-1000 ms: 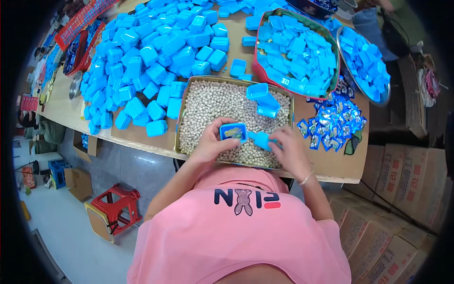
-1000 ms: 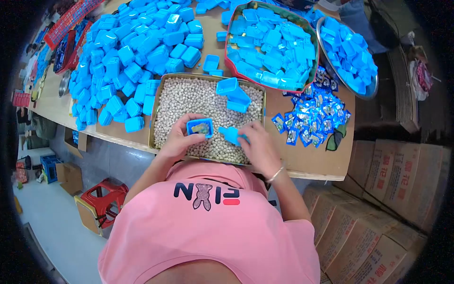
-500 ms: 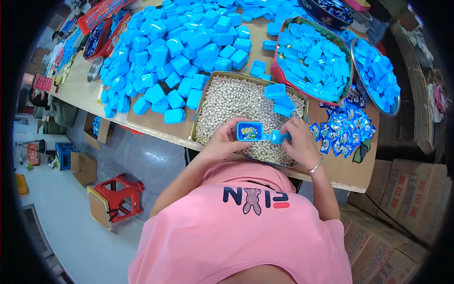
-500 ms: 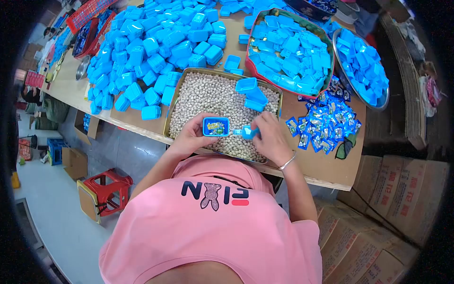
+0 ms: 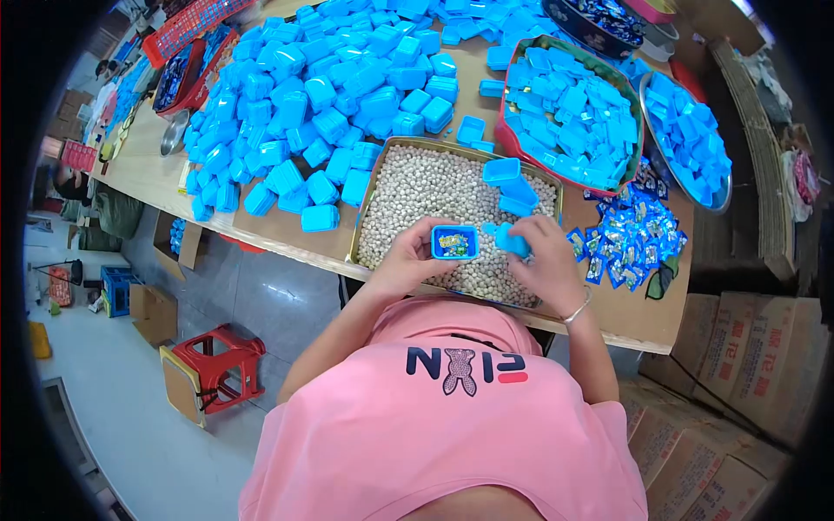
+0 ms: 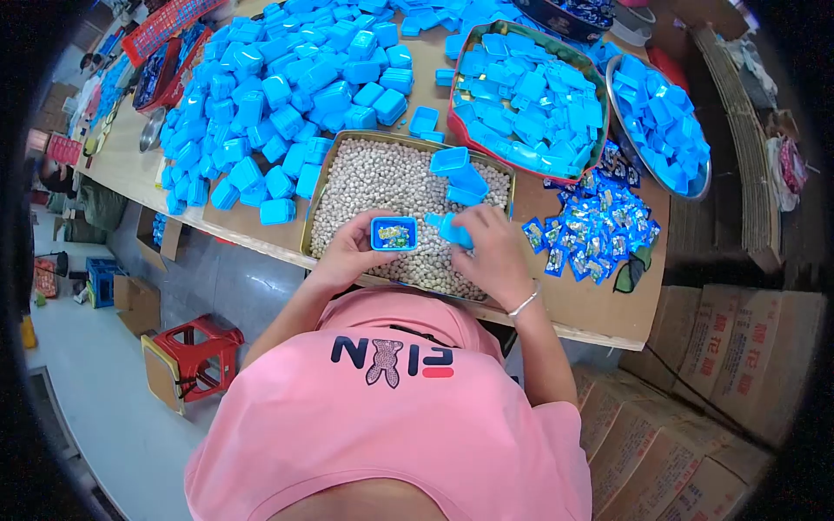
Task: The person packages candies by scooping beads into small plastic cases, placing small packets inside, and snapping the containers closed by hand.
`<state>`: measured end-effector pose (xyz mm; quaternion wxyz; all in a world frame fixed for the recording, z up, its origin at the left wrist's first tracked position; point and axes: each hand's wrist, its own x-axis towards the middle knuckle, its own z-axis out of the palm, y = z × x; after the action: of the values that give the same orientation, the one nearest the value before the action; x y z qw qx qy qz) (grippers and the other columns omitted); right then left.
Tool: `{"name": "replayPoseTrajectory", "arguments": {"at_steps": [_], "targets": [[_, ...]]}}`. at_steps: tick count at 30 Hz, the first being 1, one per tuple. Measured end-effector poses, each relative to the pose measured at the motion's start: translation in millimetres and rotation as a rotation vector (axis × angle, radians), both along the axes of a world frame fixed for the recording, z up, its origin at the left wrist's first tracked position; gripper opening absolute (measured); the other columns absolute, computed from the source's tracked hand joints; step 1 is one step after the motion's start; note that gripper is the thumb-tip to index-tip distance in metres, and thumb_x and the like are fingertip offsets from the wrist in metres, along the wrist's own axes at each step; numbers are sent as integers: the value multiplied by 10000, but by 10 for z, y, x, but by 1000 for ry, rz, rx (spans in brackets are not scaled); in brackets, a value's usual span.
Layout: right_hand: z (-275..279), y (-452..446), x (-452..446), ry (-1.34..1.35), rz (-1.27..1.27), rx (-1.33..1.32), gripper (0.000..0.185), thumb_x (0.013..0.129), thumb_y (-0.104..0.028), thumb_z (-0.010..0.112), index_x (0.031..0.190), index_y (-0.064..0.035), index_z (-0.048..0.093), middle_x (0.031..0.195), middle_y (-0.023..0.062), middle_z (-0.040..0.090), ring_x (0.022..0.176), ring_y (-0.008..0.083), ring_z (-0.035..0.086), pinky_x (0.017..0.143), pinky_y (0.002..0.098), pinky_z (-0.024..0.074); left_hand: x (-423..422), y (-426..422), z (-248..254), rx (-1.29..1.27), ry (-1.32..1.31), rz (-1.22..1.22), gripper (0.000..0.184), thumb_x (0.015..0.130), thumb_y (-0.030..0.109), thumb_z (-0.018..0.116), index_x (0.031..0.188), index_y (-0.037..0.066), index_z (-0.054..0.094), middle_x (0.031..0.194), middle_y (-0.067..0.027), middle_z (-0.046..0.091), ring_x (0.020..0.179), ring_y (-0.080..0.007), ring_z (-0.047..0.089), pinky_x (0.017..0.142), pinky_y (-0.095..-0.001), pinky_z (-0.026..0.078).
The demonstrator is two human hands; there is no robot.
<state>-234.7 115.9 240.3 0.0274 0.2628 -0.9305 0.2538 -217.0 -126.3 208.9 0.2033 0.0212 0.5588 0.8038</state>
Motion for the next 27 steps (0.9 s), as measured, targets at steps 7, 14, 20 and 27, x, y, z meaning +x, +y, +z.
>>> {"name": "replayPoseTrajectory", "arguments": {"at_steps": [7,14,20,27], "targets": [[130,-305,52,58,208,-349,348,676,-19,709,1010,-86,639,1069,57,614,915,237,572,778,330,487,13,58,-18,-104,143,-99,527,721,-98,692,1208,45,550,1078,-65,620,899,-127,591,801,-246,497],[136,-371,42,124,279,-291,353,675,-29,730,1011,-97,646,1062,58,617,901,229,575,771,325,488,29,46,5,-185,230,-71,490,719,-65,703,1181,38,577,1023,-55,631,864,-116,575,774,-240,478],[118,-396,63,150,262,-268,354,675,-28,731,1012,-100,647,1060,59,617,903,231,571,760,325,489,25,34,18,-142,163,-69,489,723,-64,697,1186,38,574,990,-48,638,844,-115,574,764,-237,480],[99,-392,46,115,268,-304,348,682,-31,730,1013,-96,644,1058,60,614,906,233,565,754,329,489,22,25,24,-137,158,-74,491,727,-61,694,1192,40,572,980,-47,637,832,-109,571,746,-228,481]]}}
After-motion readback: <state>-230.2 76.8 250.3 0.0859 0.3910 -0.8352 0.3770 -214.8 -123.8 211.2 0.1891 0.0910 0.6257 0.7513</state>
